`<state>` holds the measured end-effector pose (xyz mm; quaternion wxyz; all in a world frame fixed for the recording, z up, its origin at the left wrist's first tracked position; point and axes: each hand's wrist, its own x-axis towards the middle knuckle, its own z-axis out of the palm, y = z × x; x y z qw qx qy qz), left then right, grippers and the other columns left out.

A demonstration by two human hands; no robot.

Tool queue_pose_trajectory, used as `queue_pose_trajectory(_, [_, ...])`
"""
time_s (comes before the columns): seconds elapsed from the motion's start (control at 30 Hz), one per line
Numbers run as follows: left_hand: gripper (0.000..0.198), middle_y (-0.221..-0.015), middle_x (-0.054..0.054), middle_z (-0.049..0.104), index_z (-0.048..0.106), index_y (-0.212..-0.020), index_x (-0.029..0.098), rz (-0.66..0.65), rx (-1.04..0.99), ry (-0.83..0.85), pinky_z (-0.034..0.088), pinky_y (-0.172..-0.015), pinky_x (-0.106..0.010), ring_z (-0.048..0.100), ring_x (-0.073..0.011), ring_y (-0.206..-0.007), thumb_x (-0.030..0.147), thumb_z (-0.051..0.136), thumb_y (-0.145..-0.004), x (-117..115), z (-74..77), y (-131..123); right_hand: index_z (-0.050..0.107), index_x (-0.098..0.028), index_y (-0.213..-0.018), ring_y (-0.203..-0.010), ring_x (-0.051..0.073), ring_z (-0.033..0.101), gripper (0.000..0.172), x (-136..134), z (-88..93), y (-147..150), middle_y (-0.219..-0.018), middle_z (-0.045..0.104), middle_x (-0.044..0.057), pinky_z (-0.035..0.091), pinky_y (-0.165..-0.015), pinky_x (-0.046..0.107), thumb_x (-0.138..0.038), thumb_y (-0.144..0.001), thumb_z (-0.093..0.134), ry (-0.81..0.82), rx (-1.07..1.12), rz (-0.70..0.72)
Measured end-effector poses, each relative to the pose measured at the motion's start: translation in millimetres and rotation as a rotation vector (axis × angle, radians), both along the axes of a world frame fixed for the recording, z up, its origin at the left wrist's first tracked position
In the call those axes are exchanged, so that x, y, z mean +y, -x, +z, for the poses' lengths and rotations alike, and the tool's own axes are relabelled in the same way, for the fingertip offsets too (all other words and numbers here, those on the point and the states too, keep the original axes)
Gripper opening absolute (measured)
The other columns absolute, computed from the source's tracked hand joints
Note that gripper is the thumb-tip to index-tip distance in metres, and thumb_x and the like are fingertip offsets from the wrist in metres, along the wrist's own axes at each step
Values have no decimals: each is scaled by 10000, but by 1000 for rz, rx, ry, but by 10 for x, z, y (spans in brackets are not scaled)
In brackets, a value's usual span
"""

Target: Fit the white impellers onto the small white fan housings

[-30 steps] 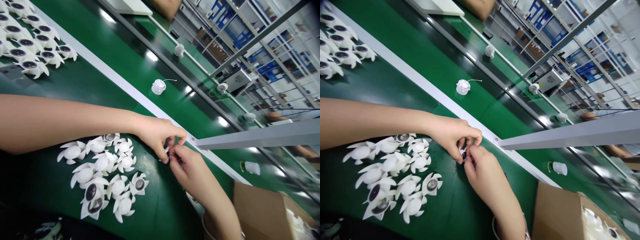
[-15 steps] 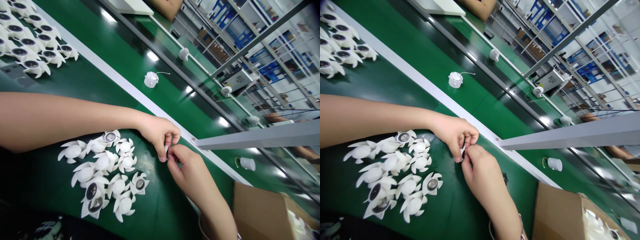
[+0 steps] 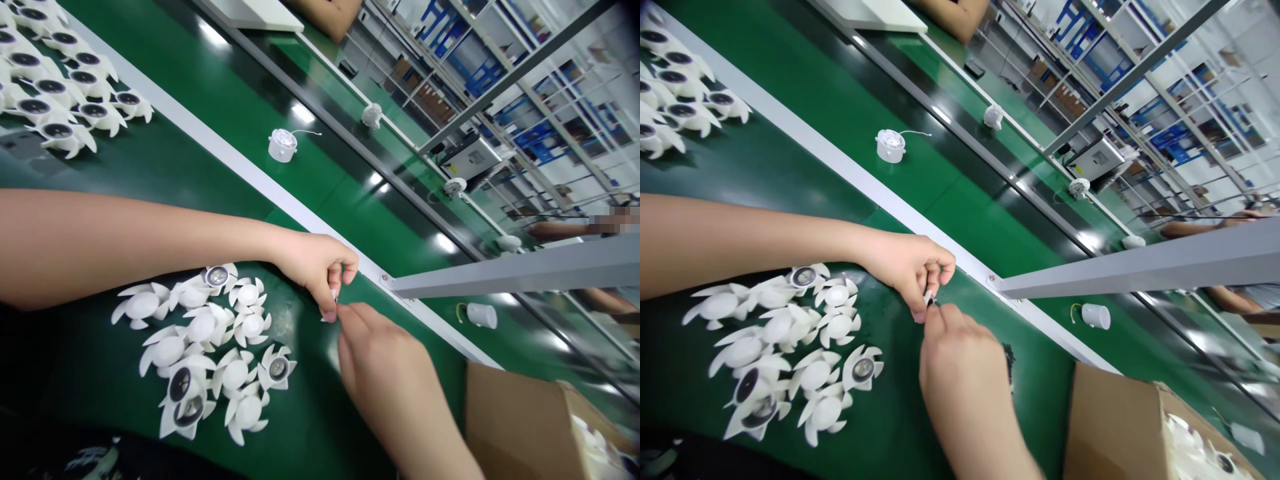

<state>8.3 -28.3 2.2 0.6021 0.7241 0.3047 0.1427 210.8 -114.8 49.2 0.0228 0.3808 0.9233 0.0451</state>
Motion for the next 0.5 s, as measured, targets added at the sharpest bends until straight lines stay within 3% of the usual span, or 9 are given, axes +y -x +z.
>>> queue_pose_trajectory(0.1, [440, -923, 14, 731, 544, -865, 195, 12, -24, -126, 453, -660, -252, 666, -129, -737, 303, 872, -592, 18, 11, 25, 686, -213, -894, -651, 206, 624, 243, 249, 95, -516, -825, 706, 72, 398, -559, 298, -186, -828, 454, 11, 7, -306])
queue_pose_trajectory(0.17, [414, -961, 10, 731, 566, -887, 200, 6, -32, -228, 464, -722, -259, 663, -145, -831, 280, 861, -609, 40, 8, 54, 652, -228, -714, -566, 228, 576, 210, 535, 111, -957, -666, 648, 73, 394, -535, 333, -260, -824, 476, -14, -86, -632])
queue_pose_trajectory(0.2, [408, -982, 10, 729, 580, -908, 205, 1, -30, -275, 464, -760, -263, 656, -154, -892, 264, 855, -613, 49, 4, 68, 660, -224, -729, -581, 251, 585, 204, 691, 94, -1158, -678, 649, 92, 407, -545, 355, -290, -819, 489, -2, -126, -797])
queue_pose_trajectory(0.23, [411, -1003, 10, 728, 592, -932, 211, -6, -25, -315, 460, -793, -264, 645, -161, -949, 251, 851, -615, 56, -1, 80, 687, -210, -817, -665, 286, 624, 186, 841, 58, -1329, -766, 675, 123, 438, -588, 377, -295, -793, 523, 30, -133, -950])
queue_pose_trajectory(0.3, [440, -1038, 11, 722, 608, -982, 221, -25, -12, -349, 447, -821, -262, 624, -169, -1022, 248, 850, -615, 60, -10, 95, 651, -96, -1142, -918, 402, 648, 435, 1087, -63, -1561, -1051, 653, 264, 478, -704, 444, -305, -775, 547, -19, -102, -1171])
queue_pose_trajectory(0.37, [464, -1059, 10, 718, 611, -1026, 229, -32, -13, -330, 442, -815, -259, 619, -169, -1043, 284, 846, -630, 56, -13, 97, 429, 23, -1399, -1182, 506, 525, 701, 1238, -218, -1670, -1355, 426, 405, 471, -811, 502, -322, -797, 522, -125, -65, -1261])
queue_pose_trajectory(0.4, [469, -1062, 8, 718, 612, -1039, 230, -28, -17, -317, 442, -813, -259, 618, -169, -1046, 305, 843, -638, 53, -14, 94, 325, 34, -1465, -1283, 534, 428, 766, 1282, -294, -1698, -1461, 270, 424, 458, -853, 522, -318, -809, 505, -166, -49, -1244])
queue_pose_trajectory(0.47, [472, -1057, 6, 722, 612, -1051, 225, -13, -20, -291, 442, -810, -261, 615, -168, -1041, 327, 837, -648, 50, -12, 87, 300, -35, -1506, -1395, 525, 277, 764, 1335, -418, -1736, -1565, 110, 355, 430, -928, 531, -264, -805, 500, -169, -26, -1152])
queue_pose_trajectory(0.5, [479, -1053, 4, 725, 611, -1054, 221, -8, -20, -278, 443, -809, -263, 613, -168, -1035, 329, 838, -647, 50, -11, 83, 383, -78, -1477, -1409, 499, 269, 708, 1353, -462, -1752, -1576, 148, 310, 419, -956, 521, -227, -795, 503, -147, -19, -1092])
